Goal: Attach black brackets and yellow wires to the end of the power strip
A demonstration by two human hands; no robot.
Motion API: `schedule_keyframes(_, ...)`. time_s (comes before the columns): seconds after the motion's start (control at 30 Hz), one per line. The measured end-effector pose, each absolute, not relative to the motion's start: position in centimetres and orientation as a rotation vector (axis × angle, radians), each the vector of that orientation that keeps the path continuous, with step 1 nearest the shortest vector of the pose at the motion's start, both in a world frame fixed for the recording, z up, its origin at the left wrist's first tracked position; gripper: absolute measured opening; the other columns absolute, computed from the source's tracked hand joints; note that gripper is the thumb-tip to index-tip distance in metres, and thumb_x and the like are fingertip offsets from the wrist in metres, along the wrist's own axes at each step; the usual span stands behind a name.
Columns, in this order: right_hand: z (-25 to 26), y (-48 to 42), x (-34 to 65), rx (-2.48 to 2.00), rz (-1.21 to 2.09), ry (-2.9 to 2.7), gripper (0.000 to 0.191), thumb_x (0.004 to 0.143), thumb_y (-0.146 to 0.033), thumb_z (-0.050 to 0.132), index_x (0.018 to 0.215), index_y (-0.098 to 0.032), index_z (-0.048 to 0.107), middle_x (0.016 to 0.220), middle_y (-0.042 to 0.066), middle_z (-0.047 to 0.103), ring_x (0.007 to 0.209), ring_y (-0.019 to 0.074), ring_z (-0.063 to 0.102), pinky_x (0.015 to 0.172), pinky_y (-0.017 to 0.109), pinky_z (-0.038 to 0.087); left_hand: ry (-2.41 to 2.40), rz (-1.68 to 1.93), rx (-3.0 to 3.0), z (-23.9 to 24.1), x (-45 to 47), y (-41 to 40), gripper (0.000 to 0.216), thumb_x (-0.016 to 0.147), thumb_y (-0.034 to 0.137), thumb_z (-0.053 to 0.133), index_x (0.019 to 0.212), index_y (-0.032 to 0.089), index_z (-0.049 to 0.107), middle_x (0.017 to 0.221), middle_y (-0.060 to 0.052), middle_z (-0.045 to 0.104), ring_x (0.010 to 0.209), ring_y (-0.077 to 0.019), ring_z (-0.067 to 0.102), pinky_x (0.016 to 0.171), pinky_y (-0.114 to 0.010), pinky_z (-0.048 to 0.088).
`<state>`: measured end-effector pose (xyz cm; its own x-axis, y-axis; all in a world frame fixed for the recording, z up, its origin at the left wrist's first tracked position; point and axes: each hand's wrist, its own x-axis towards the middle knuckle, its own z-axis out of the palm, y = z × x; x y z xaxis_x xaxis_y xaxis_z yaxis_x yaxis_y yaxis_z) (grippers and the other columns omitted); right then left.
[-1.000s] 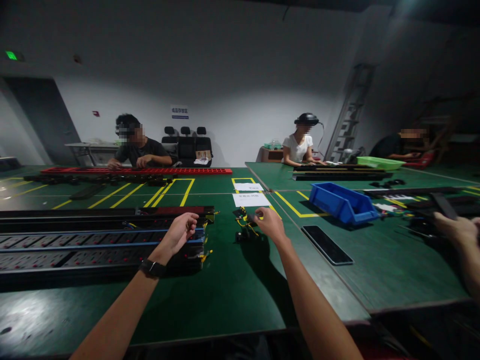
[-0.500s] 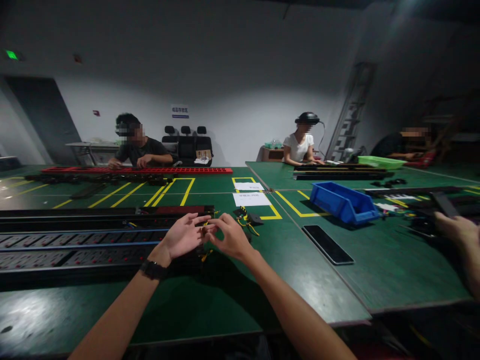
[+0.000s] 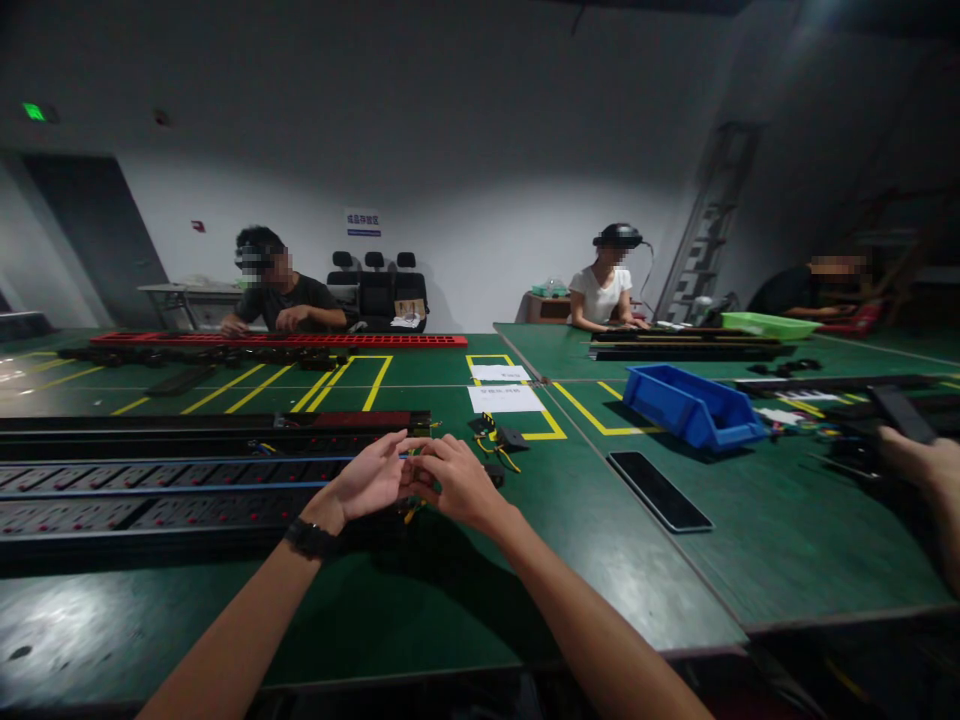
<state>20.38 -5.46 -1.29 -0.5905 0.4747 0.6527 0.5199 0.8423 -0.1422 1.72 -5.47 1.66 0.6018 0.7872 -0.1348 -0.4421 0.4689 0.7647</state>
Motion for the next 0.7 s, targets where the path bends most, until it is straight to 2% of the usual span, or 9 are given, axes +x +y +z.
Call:
schedule_keyframes(0.17,-1.2,-5.1,20.6,-0.723,-0.101,-2.205,0.023,0.089,-0.025,0.069,0.111,-0.020,0.071,0.103,0.009,0.070,0.089,0.0229,0.058,0.079,0.036,0.047,0.598,0.847,0.746,2.2,1.8,-5.7,0.035,0.102,0.036,0.045,0.120,0.010,0.061,0.083,-0.011,0.072,0.073,-0.0193,0.070,0.069,-0.029,0.054)
schedule_keyframes(0.27,-1.1,-3.8,22.1,-0.784,-0.058,-2.061,0.028,0.089,-0.024,0.066,0.117,-0.021,0.070,0.099,0.008,0.071,0.092,0.0232,0.061,0.084,0.038,0.050,0.660,0.995,0.692,2.8,1.6,-5.7,0.030,0.101,0.032,0.046,0.115,0.010,0.061,0.100,-0.019,0.074,0.090,-0.0238,0.074,0.081,-0.034,0.057)
schedule_keyframes(0.37,-1.2,-1.8,25.0,-0.945,-0.053,-1.872,0.026,0.089,-0.031,0.066,0.112,-0.020,0.072,0.099,0.009,0.071,0.095,0.0245,0.063,0.087,0.038,0.051,0.674,1.235,0.609,3.5,1.2,-5.5,0.023,0.098,0.025,0.047,0.109,0.011,0.062,0.111,-0.021,0.073,0.100,-0.0257,0.074,0.087,-0.036,0.059)
schedule_keyframes(0.5,-2.3,1.0,30.3,-1.259,-0.011,-1.744,0.031,0.087,-0.043,0.064,0.108,-0.022,0.074,0.095,0.008,0.073,0.087,0.0242,0.066,0.083,0.037,0.052,0.719,1.423,0.509,3.9,0.4,-5.1,0.016,0.092,0.017,0.049,0.099,0.013,0.063,0.105,-0.019,0.076,0.092,-0.0228,0.075,0.081,-0.033,0.062)
schedule_keyframes(0.57,-3.0,2.0,32.6,-1.425,0.044,-1.720,0.032,0.086,-0.043,0.063,0.107,-0.022,0.075,0.090,0.007,0.074,0.080,0.0222,0.067,0.077,0.033,0.051,0.745,1.455,0.484,3.8,0.2,-5.0,0.014,0.090,0.014,0.049,0.095,0.013,0.063,0.101,-0.017,0.077,0.086,-0.0214,0.076,0.076,-0.032,0.062)
schedule_keyframes(0.7,-4.3,2.9,35.1,-1.695,0.037,-1.720,0.030,0.086,-0.041,0.063,0.105,-0.022,0.076,0.088,0.006,0.075,0.082,0.0217,0.068,0.072,0.029,0.047,0.765,1.445,0.489,3.5,0.3,-4.9,0.014,0.088,0.013,0.050,0.092,0.012,0.064,0.097,-0.017,0.077,0.079,-0.0197,0.075,0.069,-0.029,0.062)
